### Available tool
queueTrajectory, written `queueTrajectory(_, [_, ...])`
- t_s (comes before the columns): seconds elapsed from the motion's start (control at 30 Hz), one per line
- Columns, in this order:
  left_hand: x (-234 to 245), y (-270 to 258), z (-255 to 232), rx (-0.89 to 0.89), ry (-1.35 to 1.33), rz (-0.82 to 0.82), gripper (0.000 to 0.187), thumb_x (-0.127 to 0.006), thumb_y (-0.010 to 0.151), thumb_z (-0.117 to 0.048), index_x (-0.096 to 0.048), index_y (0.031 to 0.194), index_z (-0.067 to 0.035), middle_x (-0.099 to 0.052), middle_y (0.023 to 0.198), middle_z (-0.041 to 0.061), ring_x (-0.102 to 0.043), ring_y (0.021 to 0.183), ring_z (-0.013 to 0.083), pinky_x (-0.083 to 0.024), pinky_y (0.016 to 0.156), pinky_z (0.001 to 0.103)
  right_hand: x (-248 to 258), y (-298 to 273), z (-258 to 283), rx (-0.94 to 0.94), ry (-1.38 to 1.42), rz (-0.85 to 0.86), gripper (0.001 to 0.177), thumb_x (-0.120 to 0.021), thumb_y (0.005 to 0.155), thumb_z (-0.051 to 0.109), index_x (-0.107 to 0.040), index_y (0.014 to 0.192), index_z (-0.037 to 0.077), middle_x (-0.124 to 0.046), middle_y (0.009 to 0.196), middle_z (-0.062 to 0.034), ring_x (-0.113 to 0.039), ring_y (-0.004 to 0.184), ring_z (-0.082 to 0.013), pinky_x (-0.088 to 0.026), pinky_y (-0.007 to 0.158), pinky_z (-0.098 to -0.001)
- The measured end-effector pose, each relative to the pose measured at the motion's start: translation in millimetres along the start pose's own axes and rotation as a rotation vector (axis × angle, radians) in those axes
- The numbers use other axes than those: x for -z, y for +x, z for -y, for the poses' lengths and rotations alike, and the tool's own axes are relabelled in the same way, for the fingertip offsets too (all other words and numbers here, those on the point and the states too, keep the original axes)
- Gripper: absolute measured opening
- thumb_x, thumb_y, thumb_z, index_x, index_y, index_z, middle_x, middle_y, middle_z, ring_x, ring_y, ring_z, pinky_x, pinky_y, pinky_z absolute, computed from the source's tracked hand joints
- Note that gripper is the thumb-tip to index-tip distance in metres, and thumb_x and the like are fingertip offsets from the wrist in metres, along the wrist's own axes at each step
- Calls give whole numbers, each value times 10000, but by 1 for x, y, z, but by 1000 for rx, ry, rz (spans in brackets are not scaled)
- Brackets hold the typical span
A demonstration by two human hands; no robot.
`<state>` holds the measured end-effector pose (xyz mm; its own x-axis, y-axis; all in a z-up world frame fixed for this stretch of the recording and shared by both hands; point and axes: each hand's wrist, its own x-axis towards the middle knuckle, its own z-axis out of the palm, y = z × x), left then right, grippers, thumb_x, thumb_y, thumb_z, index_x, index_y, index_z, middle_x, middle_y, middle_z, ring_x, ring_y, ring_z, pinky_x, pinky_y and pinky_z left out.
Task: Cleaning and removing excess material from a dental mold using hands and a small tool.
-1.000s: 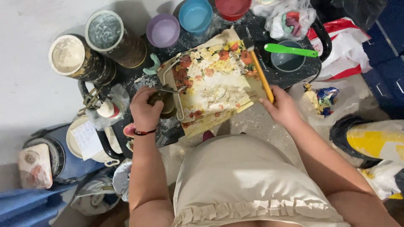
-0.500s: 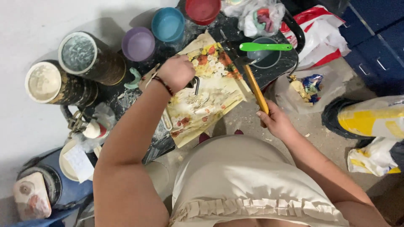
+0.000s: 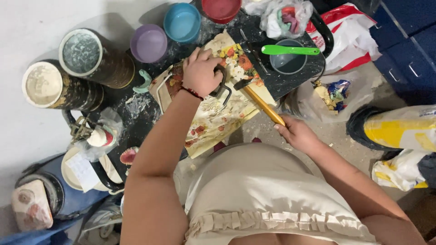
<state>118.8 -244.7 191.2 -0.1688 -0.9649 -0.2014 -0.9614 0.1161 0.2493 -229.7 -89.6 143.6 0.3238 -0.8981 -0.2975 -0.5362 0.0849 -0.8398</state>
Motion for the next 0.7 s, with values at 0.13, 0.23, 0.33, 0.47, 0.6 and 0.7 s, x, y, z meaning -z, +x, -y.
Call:
queueTrajectory(0.13, [-26,-3,10,17,11,-71,436,-463,1010,-555,-597,1404,-425,-449,1544,-46,-465,1395,307,-444,1117,518,1,-12,24,56,133,-87,217,-607,1036,193,-653,1187,44,-624,613,-78,-649,511,-211,-533,511,-351])
queueTrajectory(0.23, [-29,-4,9,-48,13,-210,395,-469,1006,-419,-674,1330,-325,-585,1357,8,-617,1174,343,-572,911,466,-12,-9,14,285,104,-129,162,-612,1024,242,-686,992,102,-618,564,-42,-609,484,-238,-526,532,-354])
queueTrajectory(0.33, [-40,-2,9,-56,-14,-321,355,-485,971,-381,-724,1220,-298,-618,1327,4,-644,1126,347,-611,862,455,-16,-5,31,-128,-640,266,399,-556,1019,440,-663,1190,95,-767,950,-252,-722,952,-512,-554,861,-631])
queueTrajectory(0.47, [-41,-5,5,5,-83,-239,394,-438,994,-360,-719,1260,-290,-622,1350,-2,-640,1126,312,-578,886,391,-11,-12,50,-69,-409,55,354,-571,1022,419,-672,1224,146,-730,883,-192,-717,906,-471,-555,793,-577])
queueTrajectory(0.6, [-25,-5,4,-67,-65,-262,361,-499,971,-359,-727,1220,-232,-644,1248,38,-642,1081,358,-587,892,412,-14,22,7,74,-607,-170,415,-582,1032,420,-612,1368,178,-742,921,-203,-743,887,-442,-583,771,-562])
queueTrajectory(0.7, [-23,-7,12,-162,-18,-285,402,-416,1003,-332,-718,1242,-220,-657,1293,43,-625,1253,291,-457,1044,398,-14,47,56,-15,-608,-201,540,-626,998,179,-503,1515,86,-691,1158,-305,-716,1033,-497,-587,879,-593])
